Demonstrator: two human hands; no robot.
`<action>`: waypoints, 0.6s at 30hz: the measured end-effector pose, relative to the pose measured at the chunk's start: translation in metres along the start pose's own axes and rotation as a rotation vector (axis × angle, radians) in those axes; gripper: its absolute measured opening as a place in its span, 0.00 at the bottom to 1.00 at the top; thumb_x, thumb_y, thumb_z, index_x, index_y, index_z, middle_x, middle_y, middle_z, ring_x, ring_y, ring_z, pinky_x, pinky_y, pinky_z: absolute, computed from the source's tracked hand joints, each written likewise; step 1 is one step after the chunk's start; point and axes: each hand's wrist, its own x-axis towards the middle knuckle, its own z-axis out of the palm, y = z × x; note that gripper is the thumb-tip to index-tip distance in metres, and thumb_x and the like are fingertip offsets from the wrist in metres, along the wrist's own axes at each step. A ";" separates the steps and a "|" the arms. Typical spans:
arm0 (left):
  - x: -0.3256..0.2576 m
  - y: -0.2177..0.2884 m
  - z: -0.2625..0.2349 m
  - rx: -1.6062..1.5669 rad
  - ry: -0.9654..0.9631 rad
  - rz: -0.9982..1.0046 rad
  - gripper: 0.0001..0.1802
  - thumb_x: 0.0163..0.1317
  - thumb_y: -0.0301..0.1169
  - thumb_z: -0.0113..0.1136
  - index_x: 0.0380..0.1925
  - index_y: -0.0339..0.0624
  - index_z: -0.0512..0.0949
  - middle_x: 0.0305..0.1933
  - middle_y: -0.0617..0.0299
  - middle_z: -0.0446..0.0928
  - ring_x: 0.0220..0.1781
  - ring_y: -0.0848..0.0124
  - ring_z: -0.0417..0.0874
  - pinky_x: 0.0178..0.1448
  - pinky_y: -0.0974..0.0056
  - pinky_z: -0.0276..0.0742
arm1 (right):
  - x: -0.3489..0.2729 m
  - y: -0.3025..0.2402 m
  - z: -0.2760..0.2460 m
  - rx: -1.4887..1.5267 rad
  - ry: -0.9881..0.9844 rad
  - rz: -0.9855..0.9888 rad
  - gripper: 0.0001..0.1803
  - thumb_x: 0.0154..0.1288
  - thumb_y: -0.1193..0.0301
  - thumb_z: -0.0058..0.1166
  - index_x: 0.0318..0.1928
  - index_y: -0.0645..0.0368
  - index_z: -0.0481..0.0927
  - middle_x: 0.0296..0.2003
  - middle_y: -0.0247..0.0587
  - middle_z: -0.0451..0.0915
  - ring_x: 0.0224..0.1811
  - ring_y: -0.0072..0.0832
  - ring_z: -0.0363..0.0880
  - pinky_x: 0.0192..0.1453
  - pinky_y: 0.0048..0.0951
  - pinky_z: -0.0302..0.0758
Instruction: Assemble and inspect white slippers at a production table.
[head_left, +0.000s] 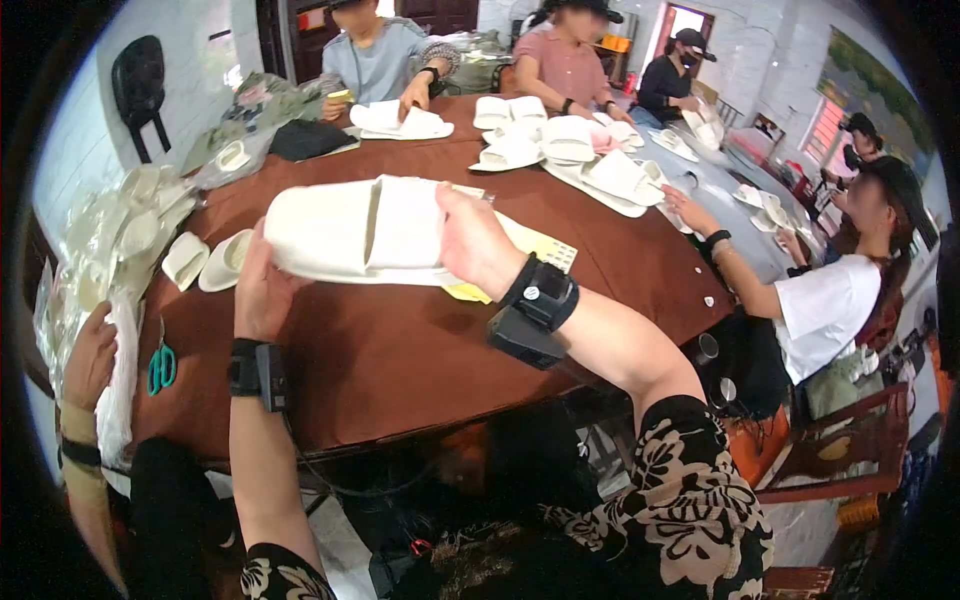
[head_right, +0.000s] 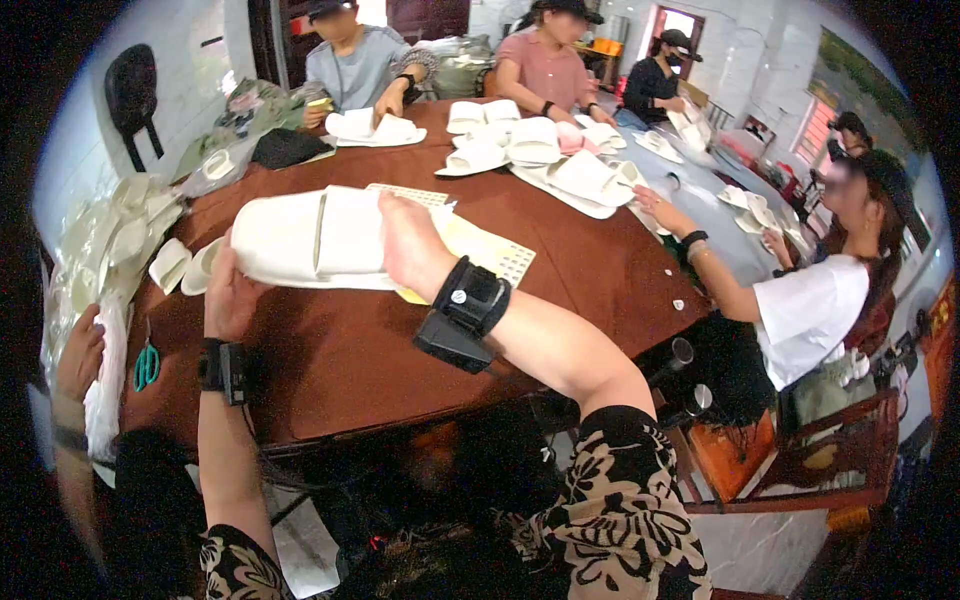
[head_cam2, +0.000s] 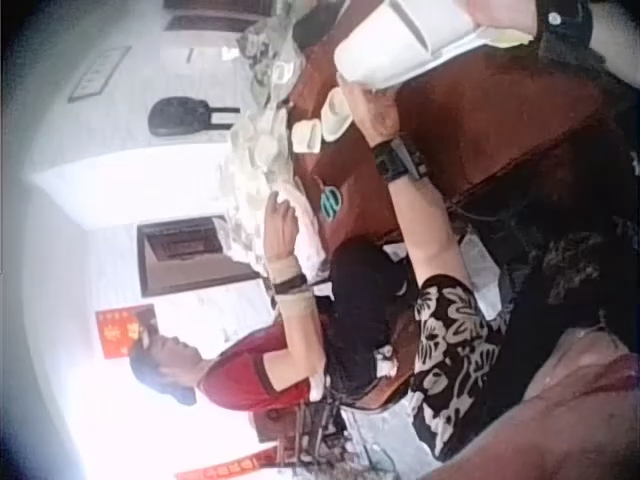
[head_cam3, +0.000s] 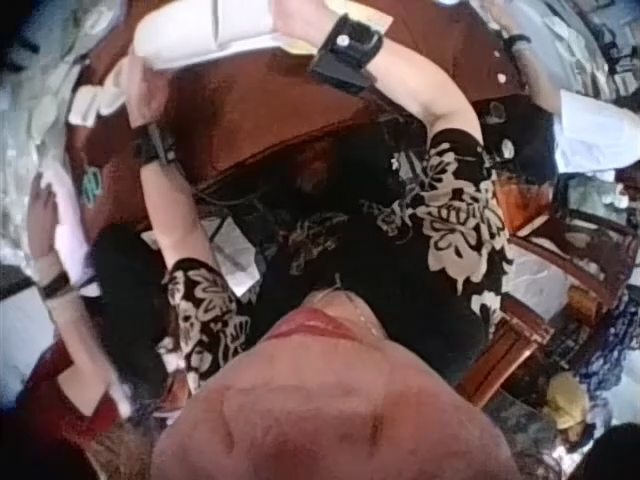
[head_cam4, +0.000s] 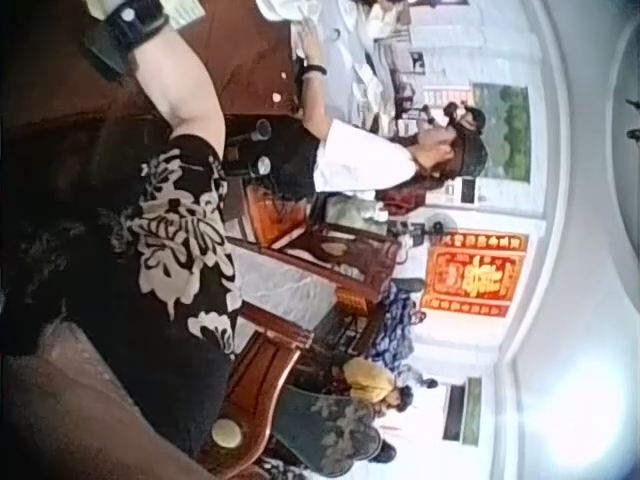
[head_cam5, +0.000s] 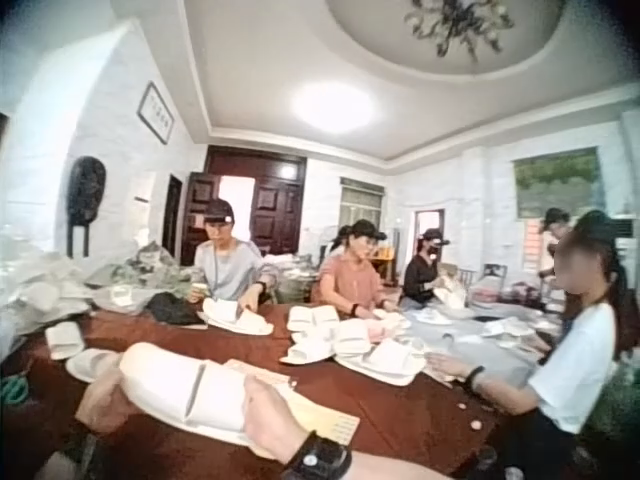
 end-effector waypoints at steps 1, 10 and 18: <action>0.000 0.000 0.000 -0.087 -0.047 0.051 0.26 0.71 0.37 0.38 0.67 0.39 0.53 0.64 0.54 0.63 0.62 0.63 0.70 0.60 0.54 0.71 | -0.001 0.001 0.002 0.003 0.022 0.021 0.16 0.72 0.66 0.36 0.45 0.68 0.69 0.44 0.50 0.75 0.48 0.37 0.76 0.55 0.41 0.73; 0.008 -0.009 -0.008 0.016 0.107 -0.013 0.27 0.71 0.39 0.41 0.65 0.38 0.55 0.62 0.58 0.65 0.63 0.68 0.67 0.66 0.60 0.63 | -0.008 0.011 0.013 -0.034 0.138 0.055 0.16 0.71 0.66 0.37 0.47 0.70 0.68 0.45 0.51 0.75 0.47 0.38 0.75 0.52 0.43 0.74; 0.002 -0.005 0.000 0.087 0.046 0.028 0.33 0.63 0.27 0.50 0.66 0.37 0.51 0.60 0.53 0.66 0.61 0.63 0.69 0.64 0.59 0.66 | -0.014 0.011 0.020 -0.003 0.060 0.019 0.17 0.72 0.66 0.37 0.47 0.70 0.69 0.45 0.51 0.74 0.47 0.36 0.75 0.54 0.41 0.72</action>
